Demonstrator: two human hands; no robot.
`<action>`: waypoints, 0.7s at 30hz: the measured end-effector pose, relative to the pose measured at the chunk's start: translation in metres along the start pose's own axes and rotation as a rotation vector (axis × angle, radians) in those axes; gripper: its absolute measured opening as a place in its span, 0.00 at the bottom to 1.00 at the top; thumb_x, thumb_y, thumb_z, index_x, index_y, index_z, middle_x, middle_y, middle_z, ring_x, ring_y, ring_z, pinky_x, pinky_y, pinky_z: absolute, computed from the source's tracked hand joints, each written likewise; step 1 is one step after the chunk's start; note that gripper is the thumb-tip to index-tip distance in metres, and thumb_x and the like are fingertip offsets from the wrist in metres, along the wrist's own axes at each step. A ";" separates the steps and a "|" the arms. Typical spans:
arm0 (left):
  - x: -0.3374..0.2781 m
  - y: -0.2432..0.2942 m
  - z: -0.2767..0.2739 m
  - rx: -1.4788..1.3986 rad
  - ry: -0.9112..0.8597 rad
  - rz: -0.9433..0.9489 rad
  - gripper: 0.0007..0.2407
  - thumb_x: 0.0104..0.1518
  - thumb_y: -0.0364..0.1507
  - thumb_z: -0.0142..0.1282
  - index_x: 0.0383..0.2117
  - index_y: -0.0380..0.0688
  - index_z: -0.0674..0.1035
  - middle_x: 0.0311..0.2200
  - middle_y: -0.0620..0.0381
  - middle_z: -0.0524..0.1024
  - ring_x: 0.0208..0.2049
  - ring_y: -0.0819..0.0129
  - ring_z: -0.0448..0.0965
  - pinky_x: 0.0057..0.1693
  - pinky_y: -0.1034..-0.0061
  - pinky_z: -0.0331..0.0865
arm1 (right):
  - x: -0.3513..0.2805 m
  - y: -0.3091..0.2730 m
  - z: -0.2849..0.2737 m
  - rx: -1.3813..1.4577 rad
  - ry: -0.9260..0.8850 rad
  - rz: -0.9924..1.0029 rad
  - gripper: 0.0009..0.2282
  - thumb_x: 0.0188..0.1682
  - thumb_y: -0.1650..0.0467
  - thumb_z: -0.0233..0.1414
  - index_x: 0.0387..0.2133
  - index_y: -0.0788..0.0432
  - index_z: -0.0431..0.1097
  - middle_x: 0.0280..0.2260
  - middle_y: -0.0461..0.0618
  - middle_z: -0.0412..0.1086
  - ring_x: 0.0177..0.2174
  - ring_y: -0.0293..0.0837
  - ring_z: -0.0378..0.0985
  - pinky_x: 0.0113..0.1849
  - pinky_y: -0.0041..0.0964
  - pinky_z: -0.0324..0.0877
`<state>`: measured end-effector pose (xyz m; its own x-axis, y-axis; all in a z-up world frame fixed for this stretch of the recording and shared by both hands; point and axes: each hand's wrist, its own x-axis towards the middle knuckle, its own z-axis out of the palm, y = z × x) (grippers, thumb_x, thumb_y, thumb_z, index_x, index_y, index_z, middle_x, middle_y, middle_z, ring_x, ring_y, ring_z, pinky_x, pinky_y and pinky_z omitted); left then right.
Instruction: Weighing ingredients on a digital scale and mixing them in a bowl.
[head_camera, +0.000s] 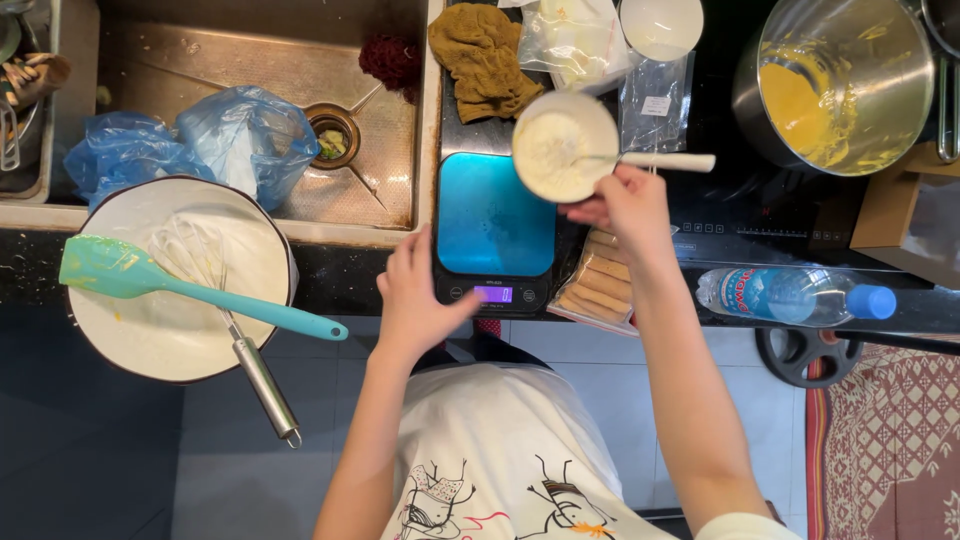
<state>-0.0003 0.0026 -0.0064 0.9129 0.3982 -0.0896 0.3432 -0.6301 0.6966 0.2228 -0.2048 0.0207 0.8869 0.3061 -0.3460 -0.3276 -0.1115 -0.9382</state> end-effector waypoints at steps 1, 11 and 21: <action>-0.002 0.004 0.001 0.000 -0.002 0.002 0.47 0.41 0.46 0.72 0.67 0.41 0.56 0.62 0.43 0.59 0.62 0.49 0.60 0.62 0.56 0.53 | -0.008 0.003 0.002 0.001 0.003 0.000 0.12 0.52 0.77 0.44 0.42 0.75 0.72 0.34 0.65 0.78 0.31 0.52 0.85 0.32 0.36 0.81; 0.003 -0.005 0.023 0.042 0.020 0.129 0.59 0.25 0.37 0.81 0.68 0.38 0.51 0.63 0.44 0.58 0.62 0.51 0.60 0.59 0.56 0.53 | -0.039 0.031 0.033 -0.018 -0.170 0.116 0.11 0.51 0.76 0.45 0.41 0.75 0.70 0.33 0.63 0.78 0.30 0.52 0.86 0.33 0.38 0.81; 0.017 -0.013 0.031 0.031 0.045 0.198 0.57 0.30 0.38 0.79 0.70 0.38 0.50 0.65 0.42 0.57 0.65 0.50 0.59 0.61 0.56 0.53 | -0.030 0.028 0.040 -0.018 -0.126 0.134 0.12 0.51 0.74 0.45 0.44 0.71 0.71 0.34 0.60 0.79 0.32 0.50 0.85 0.35 0.37 0.80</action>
<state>0.0181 -0.0031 -0.0388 0.9527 0.2932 0.0797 0.1648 -0.7192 0.6749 0.1739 -0.1790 0.0054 0.7874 0.4037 -0.4659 -0.4332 -0.1754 -0.8841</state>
